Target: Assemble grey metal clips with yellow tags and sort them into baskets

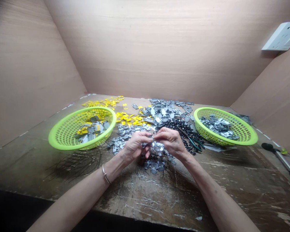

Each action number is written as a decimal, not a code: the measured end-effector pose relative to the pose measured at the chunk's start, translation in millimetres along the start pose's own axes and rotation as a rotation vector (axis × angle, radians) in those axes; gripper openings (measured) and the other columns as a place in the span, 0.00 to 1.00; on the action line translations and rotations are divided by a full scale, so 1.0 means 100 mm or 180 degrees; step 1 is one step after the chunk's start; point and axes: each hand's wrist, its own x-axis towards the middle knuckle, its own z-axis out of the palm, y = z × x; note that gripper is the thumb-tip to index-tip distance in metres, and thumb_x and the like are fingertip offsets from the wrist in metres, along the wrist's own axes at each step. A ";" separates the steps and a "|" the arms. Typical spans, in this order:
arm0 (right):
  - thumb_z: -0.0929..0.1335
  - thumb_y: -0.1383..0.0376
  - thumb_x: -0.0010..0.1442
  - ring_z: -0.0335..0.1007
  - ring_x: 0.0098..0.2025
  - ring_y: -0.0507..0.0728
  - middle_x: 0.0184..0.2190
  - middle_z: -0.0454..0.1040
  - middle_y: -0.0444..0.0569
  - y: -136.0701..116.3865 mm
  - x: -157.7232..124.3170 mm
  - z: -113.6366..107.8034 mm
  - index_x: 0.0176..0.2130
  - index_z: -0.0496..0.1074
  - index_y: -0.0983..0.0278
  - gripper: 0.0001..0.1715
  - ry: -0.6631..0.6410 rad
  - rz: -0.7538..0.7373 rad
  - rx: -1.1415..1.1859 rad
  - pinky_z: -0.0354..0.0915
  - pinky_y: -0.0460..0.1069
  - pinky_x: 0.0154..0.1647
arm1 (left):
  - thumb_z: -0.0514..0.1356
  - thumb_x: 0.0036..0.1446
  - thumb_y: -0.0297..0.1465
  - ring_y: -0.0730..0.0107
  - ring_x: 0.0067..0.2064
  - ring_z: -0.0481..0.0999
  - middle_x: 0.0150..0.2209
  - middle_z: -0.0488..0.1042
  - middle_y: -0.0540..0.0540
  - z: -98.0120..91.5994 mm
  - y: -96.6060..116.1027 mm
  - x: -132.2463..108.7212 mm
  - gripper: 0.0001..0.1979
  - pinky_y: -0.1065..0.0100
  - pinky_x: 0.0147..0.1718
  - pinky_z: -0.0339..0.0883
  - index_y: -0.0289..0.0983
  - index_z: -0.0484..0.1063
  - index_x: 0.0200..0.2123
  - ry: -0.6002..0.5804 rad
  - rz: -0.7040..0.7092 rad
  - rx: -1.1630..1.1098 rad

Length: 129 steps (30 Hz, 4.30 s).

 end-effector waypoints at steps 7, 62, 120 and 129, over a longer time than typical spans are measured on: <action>0.65 0.68 0.47 0.64 0.27 0.51 0.25 0.68 0.46 -0.03 -0.06 0.14 0.26 0.73 0.63 0.06 0.0294 0.0011 0.0007 0.61 0.46 0.28 | 0.57 0.38 0.33 0.83 0.12 0.54 0.14 0.56 0.54 0.10 -0.04 -0.03 0.09 0.76 0.07 0.49 0.33 0.62 0.20 0.0835 0.0371 -0.0096; 0.58 0.71 0.53 0.62 0.34 0.51 0.34 0.65 0.51 -0.01 -0.06 0.11 0.39 0.67 0.63 0.15 -0.0547 -0.0989 -0.1263 0.62 0.45 0.32 | 0.54 0.41 0.29 0.83 0.10 0.54 0.13 0.62 0.52 -0.19 0.11 0.03 0.05 0.80 0.06 0.41 0.33 0.63 0.25 0.0514 -0.0222 0.1441; 0.69 0.62 0.40 0.60 0.18 0.47 0.21 0.72 0.49 -0.12 0.14 0.22 0.30 0.73 0.70 0.16 0.0280 0.1620 0.1467 0.57 0.44 0.18 | 0.61 0.37 0.26 0.71 0.24 0.70 0.26 0.68 0.48 -0.22 0.03 0.16 0.16 0.64 0.23 0.66 0.34 0.64 0.35 0.0831 0.0778 -0.0674; 0.68 0.61 0.41 0.58 0.18 0.47 0.20 0.72 0.48 -0.15 0.15 0.26 0.30 0.74 0.68 0.15 0.0224 0.1506 0.1307 0.55 0.43 0.18 | 0.61 0.37 0.25 0.74 0.24 0.69 0.24 0.68 0.49 -0.20 0.05 0.15 0.16 0.69 0.23 0.65 0.33 0.65 0.34 0.0910 0.0750 -0.0717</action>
